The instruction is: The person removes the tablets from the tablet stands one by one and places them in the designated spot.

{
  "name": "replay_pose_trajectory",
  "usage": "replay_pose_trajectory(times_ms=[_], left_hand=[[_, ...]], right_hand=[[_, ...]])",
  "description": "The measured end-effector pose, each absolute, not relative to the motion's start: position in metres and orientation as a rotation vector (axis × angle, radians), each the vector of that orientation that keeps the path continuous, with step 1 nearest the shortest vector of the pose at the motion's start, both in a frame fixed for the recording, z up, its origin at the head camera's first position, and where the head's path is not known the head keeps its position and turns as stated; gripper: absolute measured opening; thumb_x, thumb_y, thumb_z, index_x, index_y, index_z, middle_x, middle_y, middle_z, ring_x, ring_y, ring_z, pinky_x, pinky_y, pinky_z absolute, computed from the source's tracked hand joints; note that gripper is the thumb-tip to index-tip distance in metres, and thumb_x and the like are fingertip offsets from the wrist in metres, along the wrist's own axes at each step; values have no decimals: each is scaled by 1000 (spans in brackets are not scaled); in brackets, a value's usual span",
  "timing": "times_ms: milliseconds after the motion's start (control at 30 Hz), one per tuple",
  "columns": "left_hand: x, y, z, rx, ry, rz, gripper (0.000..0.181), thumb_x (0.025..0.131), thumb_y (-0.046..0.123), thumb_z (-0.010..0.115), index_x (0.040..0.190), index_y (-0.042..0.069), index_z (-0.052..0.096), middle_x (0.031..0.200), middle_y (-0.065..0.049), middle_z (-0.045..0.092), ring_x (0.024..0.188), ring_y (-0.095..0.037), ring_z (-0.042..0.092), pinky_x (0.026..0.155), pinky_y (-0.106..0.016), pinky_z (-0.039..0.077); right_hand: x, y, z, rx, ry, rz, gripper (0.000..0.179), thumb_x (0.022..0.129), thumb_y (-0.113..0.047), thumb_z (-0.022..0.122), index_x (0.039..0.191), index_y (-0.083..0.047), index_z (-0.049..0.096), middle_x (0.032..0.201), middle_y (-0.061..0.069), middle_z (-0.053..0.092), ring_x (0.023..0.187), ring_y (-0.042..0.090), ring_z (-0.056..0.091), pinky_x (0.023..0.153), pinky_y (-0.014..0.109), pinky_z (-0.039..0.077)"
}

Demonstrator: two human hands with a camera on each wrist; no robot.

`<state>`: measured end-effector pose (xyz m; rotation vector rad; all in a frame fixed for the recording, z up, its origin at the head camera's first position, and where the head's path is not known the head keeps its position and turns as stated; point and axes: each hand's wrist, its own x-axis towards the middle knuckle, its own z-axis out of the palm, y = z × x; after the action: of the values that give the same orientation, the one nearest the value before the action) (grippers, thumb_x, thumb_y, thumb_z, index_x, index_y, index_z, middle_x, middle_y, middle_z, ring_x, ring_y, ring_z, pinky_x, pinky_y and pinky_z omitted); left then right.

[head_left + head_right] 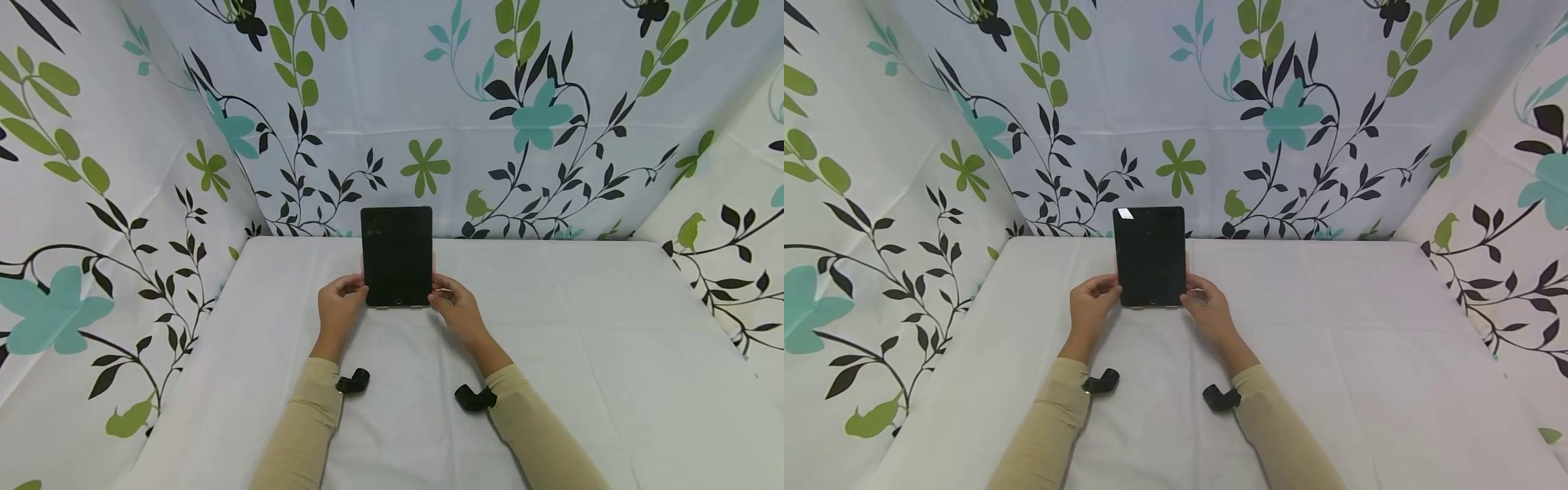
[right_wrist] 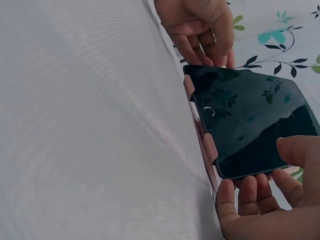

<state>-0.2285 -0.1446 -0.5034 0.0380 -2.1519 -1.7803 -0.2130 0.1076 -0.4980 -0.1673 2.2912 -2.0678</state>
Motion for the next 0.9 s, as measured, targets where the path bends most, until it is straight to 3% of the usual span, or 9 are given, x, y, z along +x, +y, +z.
replay_pose_trajectory(times_ms=[300,567,900], left_hand=[[-225,-156,-508,152,-2265,-1862,20,84,5,82,103,4,79,97,-12,77,83,-7,69,72,-14,54],[-229,-152,-506,152,-2248,-1952,29,83,0,80,112,3,77,103,-17,74,87,-9,68,75,-14,55],[-229,-152,-505,175,-2225,-2030,33,85,-1,79,118,1,75,110,-18,71,89,-9,67,76,-12,55]], right_hand=[[-220,101,-506,-110,2447,-2030,41,94,-7,69,134,-6,65,122,15,66,112,27,67,80,16,55],[-228,88,-506,139,2565,-2126,30,83,0,77,113,-2,74,100,15,70,83,13,66,70,13,52],[-230,86,-509,143,2519,-2240,29,82,8,74,110,1,75,98,18,70,79,10,64,71,13,51]])
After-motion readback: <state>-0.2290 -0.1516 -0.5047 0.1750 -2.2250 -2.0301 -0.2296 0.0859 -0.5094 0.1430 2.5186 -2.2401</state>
